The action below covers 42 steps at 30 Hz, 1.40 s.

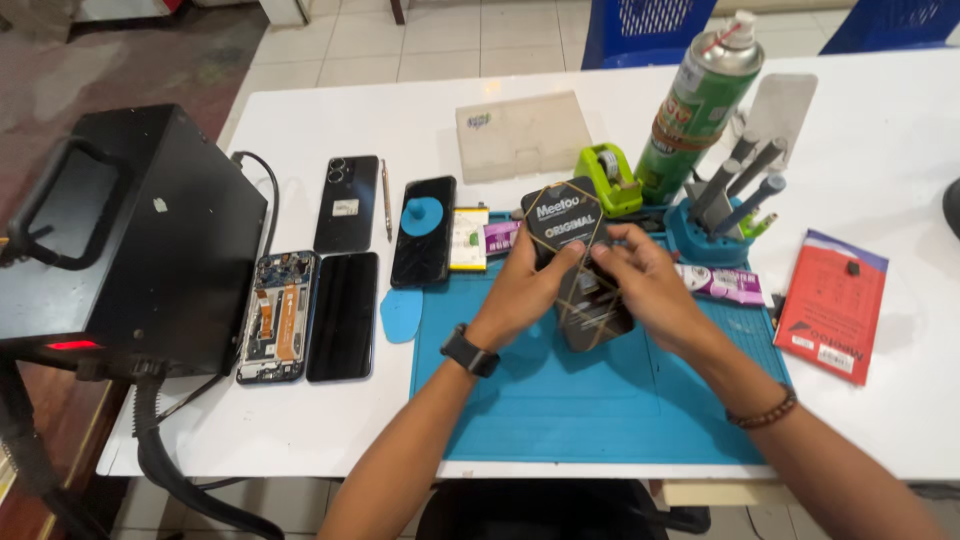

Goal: The person disassembles a smartphone by removing the back cover and internal components, then reassembles it by placing parts back into the chassis. The person uses a suction cup and a metal pry tool to open the device and handles small components with fingers.

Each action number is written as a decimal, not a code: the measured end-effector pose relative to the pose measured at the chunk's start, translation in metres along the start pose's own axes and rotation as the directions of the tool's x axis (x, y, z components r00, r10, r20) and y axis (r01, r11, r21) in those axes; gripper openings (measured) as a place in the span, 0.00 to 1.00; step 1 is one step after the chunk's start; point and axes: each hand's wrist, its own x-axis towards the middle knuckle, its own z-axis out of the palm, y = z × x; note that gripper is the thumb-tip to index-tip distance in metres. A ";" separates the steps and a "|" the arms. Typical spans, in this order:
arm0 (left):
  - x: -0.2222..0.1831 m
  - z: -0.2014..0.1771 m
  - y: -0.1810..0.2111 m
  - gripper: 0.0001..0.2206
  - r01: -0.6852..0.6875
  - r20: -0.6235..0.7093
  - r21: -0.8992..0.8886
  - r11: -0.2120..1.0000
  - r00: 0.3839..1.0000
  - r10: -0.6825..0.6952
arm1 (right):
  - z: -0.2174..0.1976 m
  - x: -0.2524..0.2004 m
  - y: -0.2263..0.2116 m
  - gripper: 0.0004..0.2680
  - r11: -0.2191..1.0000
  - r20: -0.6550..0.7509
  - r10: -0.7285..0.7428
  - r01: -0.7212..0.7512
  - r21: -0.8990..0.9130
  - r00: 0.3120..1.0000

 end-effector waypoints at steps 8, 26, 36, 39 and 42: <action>-0.004 0.000 0.016 0.19 0.312 0.210 -0.058 0.948 0.933 -0.294 | 0.032 -0.083 -0.045 0.40 0.709 0.017 -0.263 0.205 -0.675 0.965; -0.014 0.000 0.016 0.28 0.313 0.540 0.134 0.940 0.772 -0.334 | 0.077 -0.133 -0.012 0.37 0.561 -0.331 -0.560 0.052 -0.826 0.760; -0.024 0.020 0.015 0.23 0.080 0.536 0.324 0.943 0.806 -0.253 | 0.019 -0.182 -0.017 0.39 0.521 -0.412 -0.699 0.021 -0.853 0.585; -0.029 0.047 0.009 0.15 -0.265 0.502 0.375 0.888 0.864 0.046 | -0.021 -0.202 -0.027 0.39 0.494 -0.540 -0.628 -0.248 -0.833 0.560; -0.027 0.098 -0.002 0.09 -0.479 0.543 0.429 0.766 0.814 0.205 | -0.058 -0.208 -0.032 0.39 0.510 -0.602 -0.611 -0.327 -0.796 0.514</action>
